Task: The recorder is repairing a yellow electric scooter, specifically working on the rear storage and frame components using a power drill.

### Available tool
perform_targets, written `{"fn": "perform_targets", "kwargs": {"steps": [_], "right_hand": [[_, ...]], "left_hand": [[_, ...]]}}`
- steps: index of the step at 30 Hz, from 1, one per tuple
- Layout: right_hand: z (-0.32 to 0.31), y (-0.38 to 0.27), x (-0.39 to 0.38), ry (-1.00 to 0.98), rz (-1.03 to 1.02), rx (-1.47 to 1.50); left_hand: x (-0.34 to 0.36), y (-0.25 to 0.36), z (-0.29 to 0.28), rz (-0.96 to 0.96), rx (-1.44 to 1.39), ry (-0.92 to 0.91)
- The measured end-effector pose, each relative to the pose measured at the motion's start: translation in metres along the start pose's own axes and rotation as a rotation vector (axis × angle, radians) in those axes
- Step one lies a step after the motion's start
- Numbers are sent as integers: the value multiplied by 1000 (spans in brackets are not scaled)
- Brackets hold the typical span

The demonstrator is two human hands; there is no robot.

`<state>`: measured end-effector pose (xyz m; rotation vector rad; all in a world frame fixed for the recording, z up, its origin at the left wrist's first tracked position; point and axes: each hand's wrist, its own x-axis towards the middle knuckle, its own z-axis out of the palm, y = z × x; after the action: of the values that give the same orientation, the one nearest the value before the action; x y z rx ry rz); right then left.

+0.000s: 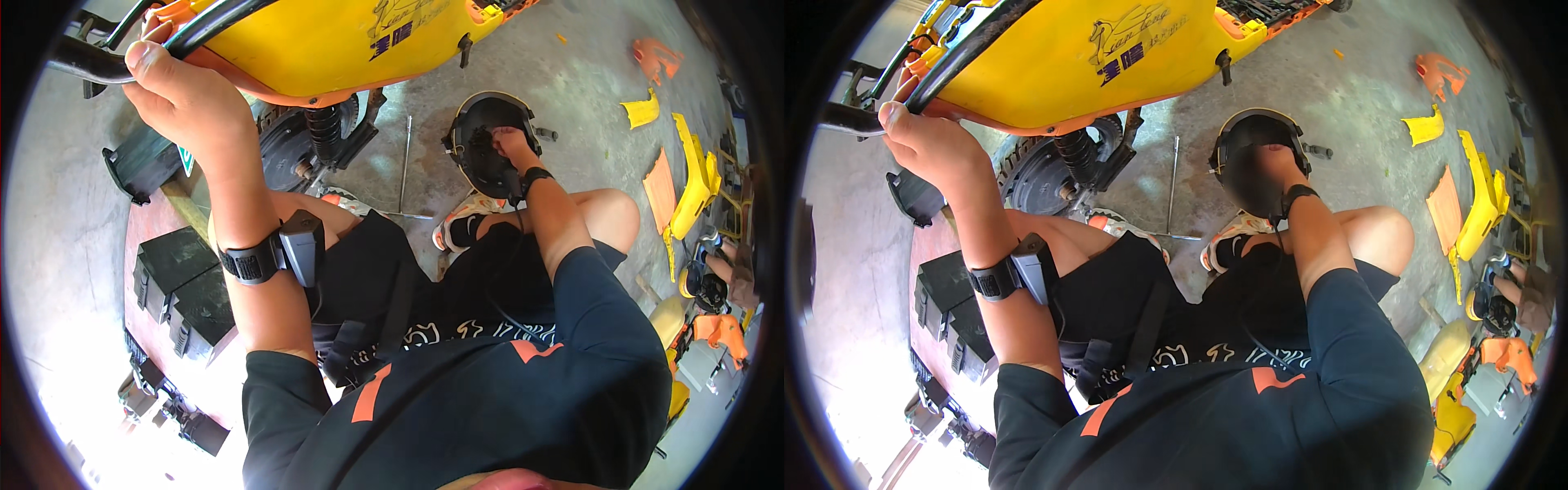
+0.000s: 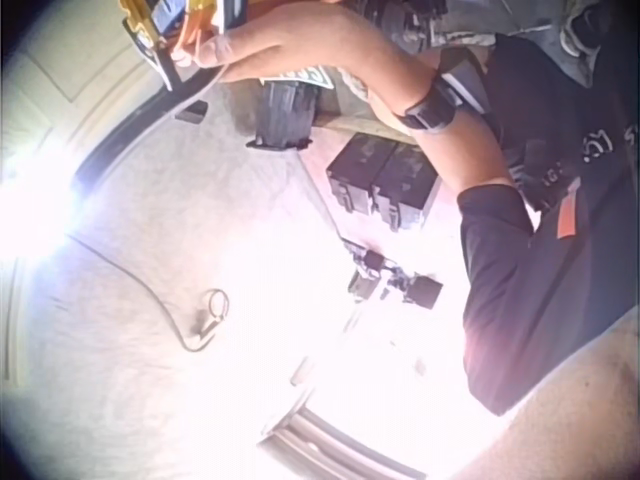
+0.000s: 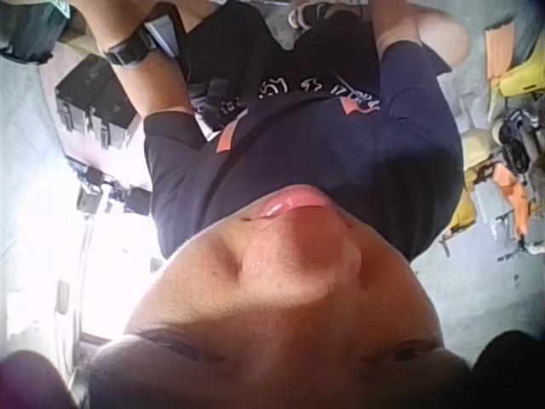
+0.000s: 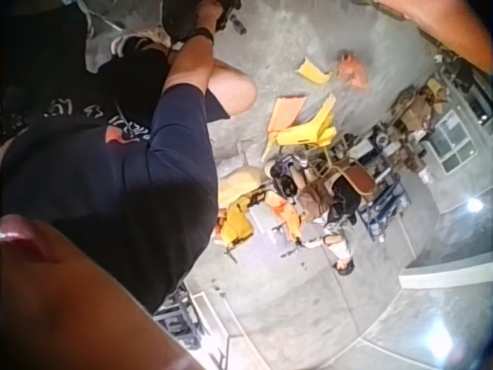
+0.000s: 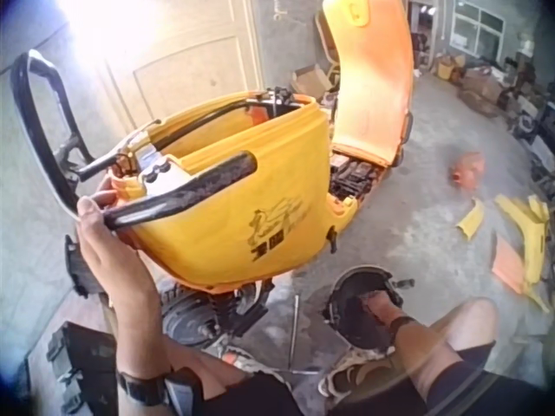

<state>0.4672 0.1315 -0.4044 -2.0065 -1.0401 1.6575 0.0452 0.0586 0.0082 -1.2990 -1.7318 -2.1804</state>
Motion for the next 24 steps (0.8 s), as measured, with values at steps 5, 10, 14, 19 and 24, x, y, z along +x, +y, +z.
{"fn": "perform_targets", "kwargs": {"steps": [5,10,14,19,24], "right_hand": [[40,-8,-2,278,-485,-745],[49,-27,-3,212,-443,-855],[62,-18,-6,160,-442,-960],[57,-5,16,133,-358,-988],[33,10,39,160,-359,-987]], "left_hand": [[6,-10,5,73,12,83],[2,-4,8,46,-50,66],[3,-9,6,133,-68,73],[-1,-11,8,187,-40,58],[-4,-10,16,140,-99,92]]}}
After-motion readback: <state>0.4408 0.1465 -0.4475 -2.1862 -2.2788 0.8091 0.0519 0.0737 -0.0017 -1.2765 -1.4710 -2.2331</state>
